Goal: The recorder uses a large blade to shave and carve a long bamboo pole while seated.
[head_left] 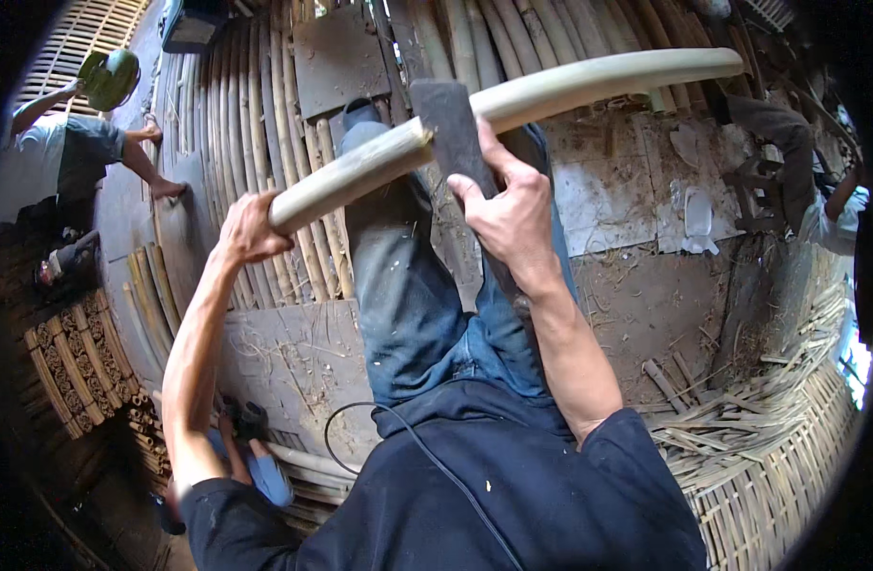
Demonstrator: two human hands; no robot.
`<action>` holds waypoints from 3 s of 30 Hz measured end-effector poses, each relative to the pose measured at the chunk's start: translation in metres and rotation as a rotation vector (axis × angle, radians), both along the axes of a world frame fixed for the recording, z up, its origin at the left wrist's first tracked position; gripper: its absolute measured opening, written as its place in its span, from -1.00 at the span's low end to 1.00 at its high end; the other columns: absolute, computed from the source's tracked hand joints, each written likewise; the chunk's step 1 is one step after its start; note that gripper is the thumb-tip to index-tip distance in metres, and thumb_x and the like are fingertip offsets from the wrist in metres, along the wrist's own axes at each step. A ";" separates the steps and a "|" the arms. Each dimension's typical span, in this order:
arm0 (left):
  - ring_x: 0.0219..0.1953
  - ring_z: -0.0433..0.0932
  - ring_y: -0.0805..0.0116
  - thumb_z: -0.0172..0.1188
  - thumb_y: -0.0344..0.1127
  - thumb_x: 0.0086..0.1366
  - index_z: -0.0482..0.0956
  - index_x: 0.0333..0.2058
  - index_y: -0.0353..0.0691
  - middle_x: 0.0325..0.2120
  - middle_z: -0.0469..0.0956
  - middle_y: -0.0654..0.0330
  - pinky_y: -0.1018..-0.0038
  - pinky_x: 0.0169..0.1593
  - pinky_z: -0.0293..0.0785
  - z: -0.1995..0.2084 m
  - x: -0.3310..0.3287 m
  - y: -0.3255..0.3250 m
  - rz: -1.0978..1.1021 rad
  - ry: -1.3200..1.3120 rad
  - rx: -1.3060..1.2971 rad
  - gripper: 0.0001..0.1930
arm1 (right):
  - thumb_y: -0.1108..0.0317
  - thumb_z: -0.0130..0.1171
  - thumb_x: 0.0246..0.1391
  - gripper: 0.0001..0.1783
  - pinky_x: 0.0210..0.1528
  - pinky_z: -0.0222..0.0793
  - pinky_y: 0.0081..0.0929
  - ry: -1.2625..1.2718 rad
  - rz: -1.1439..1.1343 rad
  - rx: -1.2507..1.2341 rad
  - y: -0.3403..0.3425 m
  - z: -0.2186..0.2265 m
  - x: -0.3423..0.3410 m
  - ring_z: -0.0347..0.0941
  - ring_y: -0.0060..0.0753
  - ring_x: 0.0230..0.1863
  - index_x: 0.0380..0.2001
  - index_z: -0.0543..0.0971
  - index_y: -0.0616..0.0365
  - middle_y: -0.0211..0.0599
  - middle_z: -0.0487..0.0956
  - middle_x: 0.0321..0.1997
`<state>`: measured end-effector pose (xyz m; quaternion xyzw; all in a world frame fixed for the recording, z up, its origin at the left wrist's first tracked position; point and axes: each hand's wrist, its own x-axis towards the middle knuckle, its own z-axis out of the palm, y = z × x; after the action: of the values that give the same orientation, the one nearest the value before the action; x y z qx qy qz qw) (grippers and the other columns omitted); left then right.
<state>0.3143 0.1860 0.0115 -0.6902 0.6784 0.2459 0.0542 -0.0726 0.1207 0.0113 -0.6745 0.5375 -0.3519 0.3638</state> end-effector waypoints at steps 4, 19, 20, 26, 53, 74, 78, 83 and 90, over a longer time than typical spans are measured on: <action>-0.31 0.77 -0.17 0.45 -0.14 -0.23 0.70 -0.17 -0.45 -0.37 0.74 -0.21 0.05 -0.03 0.73 -0.001 0.003 0.002 -0.010 -0.015 -0.009 -0.38 | 0.51 0.42 0.13 -0.26 0.14 0.65 -0.40 -0.152 -0.083 0.092 -0.017 -0.005 -0.022 0.75 -0.28 0.07 0.42 0.52 0.24 0.03 0.80 0.05; -0.24 0.78 -0.16 0.46 -0.15 -0.30 0.74 -0.17 -0.38 -0.33 0.75 -0.22 0.07 -0.02 0.70 -0.007 0.023 0.041 0.092 0.024 0.065 -0.37 | 0.48 0.37 0.09 -0.31 0.14 0.72 -0.30 -0.177 0.002 -0.032 -0.003 0.001 0.015 0.81 0.04 -0.10 0.36 0.60 0.12 0.14 0.78 0.00; -0.25 0.77 -0.17 0.45 -0.15 -0.29 0.74 -0.18 -0.39 -0.34 0.74 -0.22 0.07 -0.03 0.69 -0.004 0.017 0.038 0.097 0.042 0.076 -0.38 | 0.50 0.36 0.13 -0.37 0.11 0.72 -0.34 -0.101 -0.058 0.071 -0.013 0.014 0.002 0.81 -0.05 -0.11 0.32 0.61 0.21 0.05 0.81 -0.04; -0.32 0.73 -0.22 0.43 -0.08 -0.27 0.71 -0.25 -0.39 -0.39 0.70 -0.23 0.04 -0.08 0.68 -0.020 -0.006 0.018 0.052 0.218 0.005 -0.41 | 0.37 0.43 0.04 -0.15 0.15 0.71 -0.24 -0.123 0.284 0.121 0.036 -0.016 0.056 0.80 0.06 -0.11 0.47 0.50 -0.06 0.15 0.74 0.07; -0.26 0.68 0.30 0.46 -0.19 0.08 0.63 0.00 -0.47 -0.29 0.70 0.11 0.30 -0.14 0.66 0.024 -0.140 -0.042 0.547 0.685 0.006 -0.44 | 0.33 0.38 0.23 -0.32 -0.22 0.62 -0.52 -0.241 -0.306 0.168 -0.003 0.013 -0.115 0.71 -0.53 -0.26 0.35 0.52 0.43 -0.14 0.80 -0.21; 0.02 0.75 0.01 0.49 -0.02 0.20 0.65 0.17 -0.36 0.37 0.34 -0.23 0.22 0.22 0.66 -0.133 -0.387 -0.332 0.096 0.687 -0.188 -0.33 | 0.17 0.36 0.24 -0.20 -0.56 0.00 -0.54 -0.230 -0.590 0.084 -0.002 -0.055 -0.200 0.15 -0.75 -0.57 0.31 0.46 0.68 -0.51 0.43 -0.52; 0.13 0.71 0.02 0.48 0.00 0.19 0.71 0.12 -0.38 0.06 0.72 -0.24 0.23 0.26 0.57 -0.210 -0.317 -0.322 0.325 0.568 -0.069 -0.36 | 0.10 0.32 0.26 -0.18 -0.54 0.01 -0.56 -0.162 -0.609 0.117 -0.003 -0.054 -0.202 0.17 -0.74 -0.57 0.32 0.46 0.67 -0.48 0.47 -0.51; 0.18 0.69 -0.06 0.49 0.01 0.17 0.68 0.15 -0.39 0.10 0.71 -0.24 0.22 0.30 0.53 -0.321 -0.249 -0.304 0.633 0.439 0.018 -0.31 | 0.25 0.22 0.21 -0.19 -0.43 0.20 -0.60 -0.166 -0.663 0.174 -0.008 -0.038 -0.200 0.36 -0.67 -0.47 0.38 0.37 0.69 -0.29 0.59 -0.37; 0.28 0.60 -0.14 0.57 0.15 0.08 0.48 0.30 -0.47 0.20 0.62 -0.27 0.14 0.37 0.49 -0.438 -0.213 -0.299 0.802 0.327 0.043 -0.02 | 0.30 0.11 0.13 -0.11 -0.25 0.30 -0.44 -0.072 -0.749 0.247 -0.016 -0.028 -0.202 0.32 -0.44 -0.38 0.42 0.25 0.77 -0.23 0.45 -0.43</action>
<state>0.1016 -0.1129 -0.4264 -0.8498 0.3509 0.3678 -0.1392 -0.2745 0.1046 -0.0165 -0.3701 0.7716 -0.4165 0.3070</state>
